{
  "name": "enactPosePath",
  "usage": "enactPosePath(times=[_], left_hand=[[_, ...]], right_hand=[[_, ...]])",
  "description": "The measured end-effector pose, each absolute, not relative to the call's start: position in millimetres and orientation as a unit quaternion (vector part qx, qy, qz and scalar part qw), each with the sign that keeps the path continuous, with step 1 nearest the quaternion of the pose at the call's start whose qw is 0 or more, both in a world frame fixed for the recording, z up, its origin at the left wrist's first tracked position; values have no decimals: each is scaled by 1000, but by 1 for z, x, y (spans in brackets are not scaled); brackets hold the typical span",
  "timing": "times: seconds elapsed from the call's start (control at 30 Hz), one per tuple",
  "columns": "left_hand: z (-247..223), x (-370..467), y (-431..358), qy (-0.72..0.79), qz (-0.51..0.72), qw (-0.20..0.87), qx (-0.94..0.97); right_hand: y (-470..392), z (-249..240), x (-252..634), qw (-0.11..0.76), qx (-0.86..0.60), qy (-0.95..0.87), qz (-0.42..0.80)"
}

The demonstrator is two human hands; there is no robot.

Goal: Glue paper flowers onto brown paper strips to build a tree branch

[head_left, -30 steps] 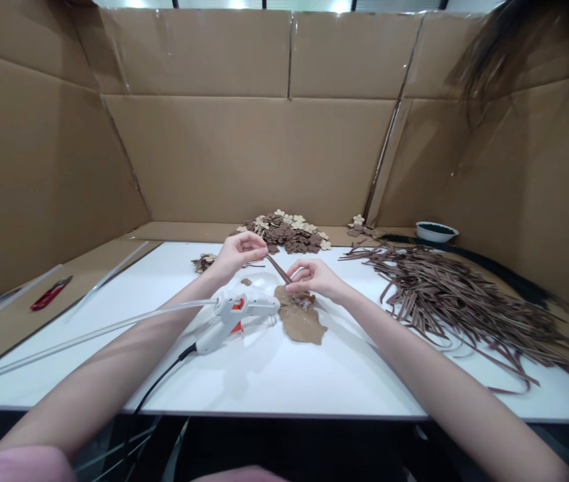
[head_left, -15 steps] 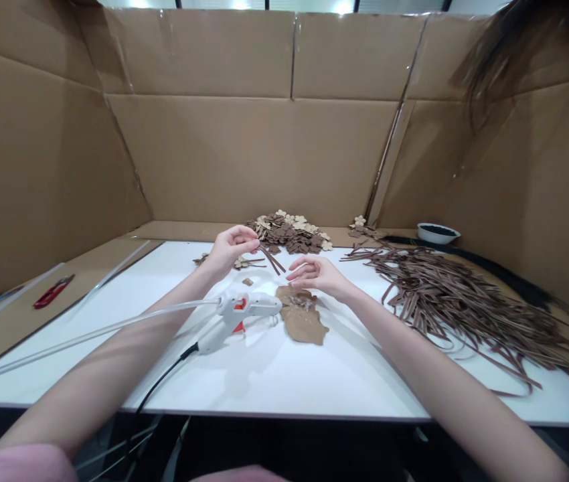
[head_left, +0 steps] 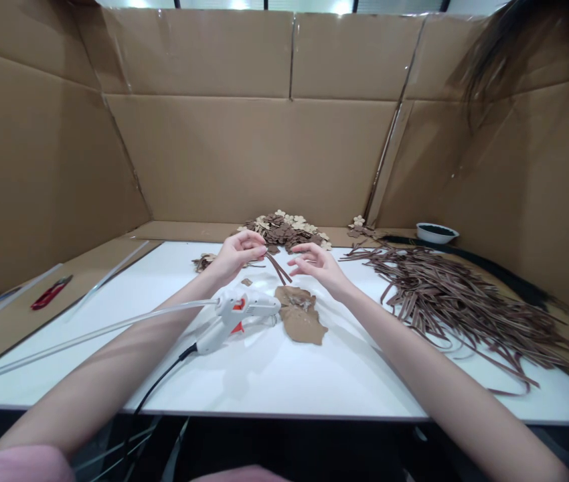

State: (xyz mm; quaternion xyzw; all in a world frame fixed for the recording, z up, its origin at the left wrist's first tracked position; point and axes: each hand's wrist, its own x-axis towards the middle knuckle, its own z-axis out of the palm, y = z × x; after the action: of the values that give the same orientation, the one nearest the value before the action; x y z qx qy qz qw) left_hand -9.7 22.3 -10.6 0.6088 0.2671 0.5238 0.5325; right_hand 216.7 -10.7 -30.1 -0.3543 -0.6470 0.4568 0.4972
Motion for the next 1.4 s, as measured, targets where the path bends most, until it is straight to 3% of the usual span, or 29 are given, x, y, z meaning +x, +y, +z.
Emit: enactPosePath(times=[0.17,0.3,1.4], left_hand=[[-12,-5,17,266,505,526,630],[-15,-7,20,272,495,509,649],[-15,-9,21,293,490,478,668]], right_hand=[[-16,-31,210,377,-337,-716,480],[-22,-31,209,338,-353,-721,490],[-12,-35,217,363,-381,-697,488]])
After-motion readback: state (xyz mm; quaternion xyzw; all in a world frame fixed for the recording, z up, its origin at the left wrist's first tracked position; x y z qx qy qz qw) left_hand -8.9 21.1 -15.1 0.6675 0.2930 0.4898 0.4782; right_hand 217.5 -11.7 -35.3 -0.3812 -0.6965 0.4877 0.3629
